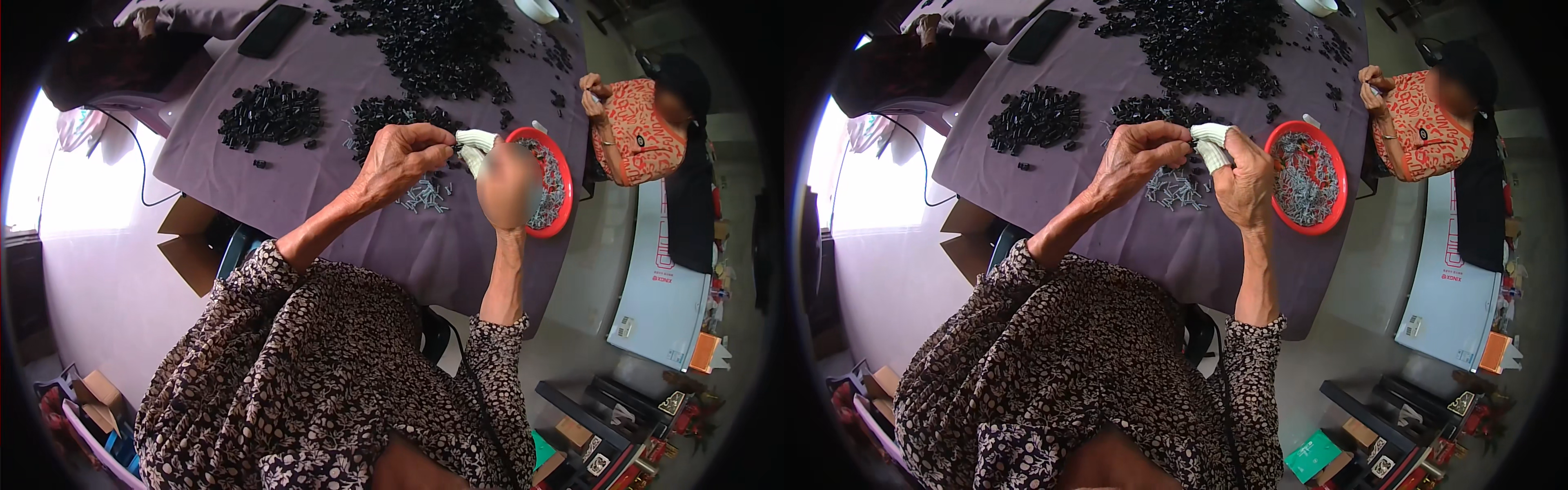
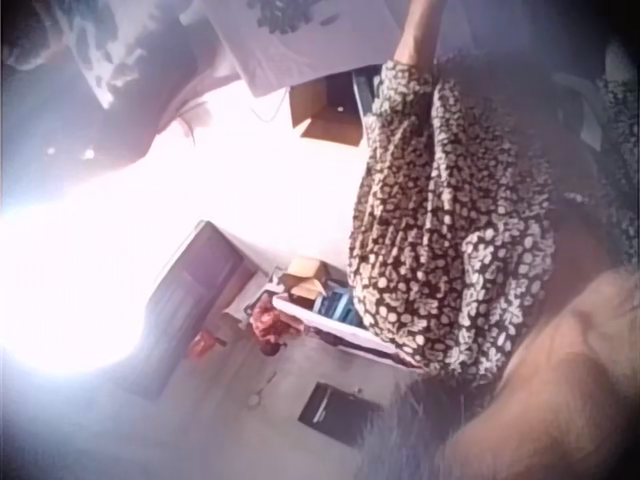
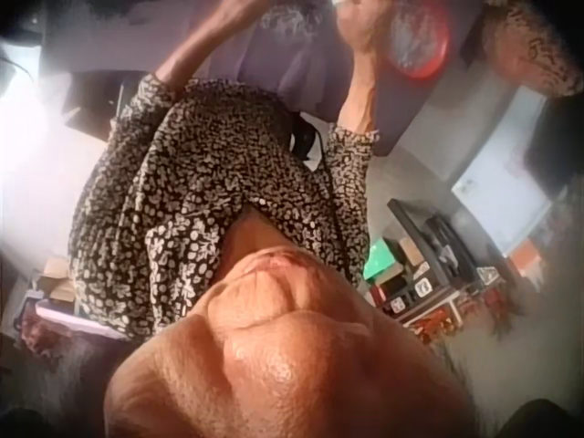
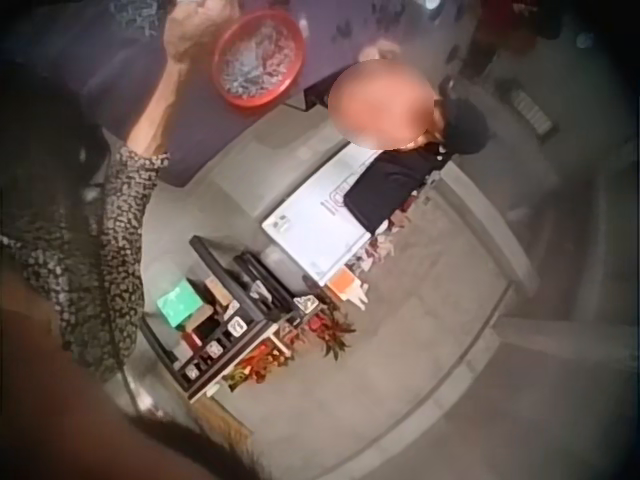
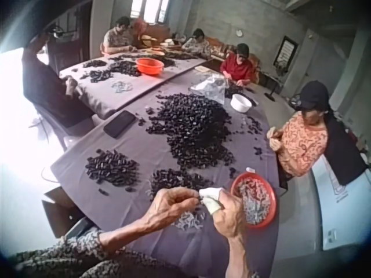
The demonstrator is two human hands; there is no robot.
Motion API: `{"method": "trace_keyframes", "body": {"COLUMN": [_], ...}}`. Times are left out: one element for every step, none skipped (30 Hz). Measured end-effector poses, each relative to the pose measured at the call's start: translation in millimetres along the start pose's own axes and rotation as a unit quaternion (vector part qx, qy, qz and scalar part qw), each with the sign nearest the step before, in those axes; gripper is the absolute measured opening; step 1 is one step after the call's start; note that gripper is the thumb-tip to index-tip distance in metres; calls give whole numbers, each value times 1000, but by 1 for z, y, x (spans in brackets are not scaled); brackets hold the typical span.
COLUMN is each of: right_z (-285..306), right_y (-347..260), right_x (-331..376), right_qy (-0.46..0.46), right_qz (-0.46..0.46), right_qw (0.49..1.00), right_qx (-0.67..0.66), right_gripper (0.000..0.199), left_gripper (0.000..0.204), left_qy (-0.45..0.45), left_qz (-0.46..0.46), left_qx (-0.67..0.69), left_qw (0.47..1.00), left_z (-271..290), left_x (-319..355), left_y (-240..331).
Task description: The person repeatedly assembles small plastic components by hand, picking up pins from the table and inserting them into plastic clips.
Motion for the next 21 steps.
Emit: {"method": "trace_keyframes", "body": {"right_z": [-1,-1,-2,-2,-3,-4,-5,-6,-7,-8,-9,-9,-9,-11,-11,-12,-13,-14,-15,-14,-11], "right_y": [-2,-3,-3,-3,-4,-4,-5,-5,-4,-6,-7,-7,-1,4,3,-2,-6,-3,3,8,8], "right_x": [0,0,0,0,0,0,0,0,-1,-1,-1,-1,-2,-1,-1,-2,-1,0,1,0,1], "right_qy": [-2,-5,-6,-4,-3,-4,-6,-8,-9,-20,-30,-30,-37,-45,-45,-42,-38,-36,-29,-21,-19], "right_qz": [9,19,18,20,24,23,29,34,33,37,41,39,11,-17,-18,2,22,19,7,-3,-4], "right_qw": [1000,999,999,998,997,997,996,994,995,996,996,996,997,998,998,997,995,995,998,1000,1000], "right_qx": [18,35,35,53,71,70,84,100,99,84,71,71,61,50,50,69,87,86,49,10,8], "right_gripper": [18,19,19,19,19,19,19,19,19,19,18,18,18,18,18,18,18,18,17,16,16], "left_gripper": [22,22,23,23,22,22,22,22,22,22,21,20,20,20,20,20,19,19,19,18,18], "left_qy": [1,3,5,6,9,13,14,26,38,39,38,37,36,36,36,35,6,-23,-26,-36,-46], "left_qz": [1,-1,-2,-1,-3,-5,-4,-21,-38,-37,-37,-37,-36,-32,-28,-26,-8,10,13,26,40], "left_qx": [1,-6,-12,-12,-6,-1,-1,2,5,5,0,-5,-5,-9,-12,-13,6,25,24,77,131], "left_qw": [1000,1000,1000,1000,1000,1000,1000,999,999,999,999,999,999,999,999,999,1000,999,999,996,990], "left_z": [0,1,2,1,2,2,1,2,3,4,3,2,1,0,0,2,-1,-4,-3,-3,-4], "left_x": [0,0,1,1,2,2,1,1,0,1,1,1,1,1,0,0,0,1,1,-1,-2], "left_y": [0,1,2,1,1,1,0,-1,0,-2,-2,-3,-4,-6,-7,-6,-8,-11,-13,-17,-19]}}
Point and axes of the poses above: each hand's wrist, its own x-axis away from the middle knuckle, its own z-axis out of the back of the hand, y = z × x, the point moved 9 cm from there along -x, towards the middle knuckle, and after that the axes turned 5 degrees about -x, right-handed, at the moved point
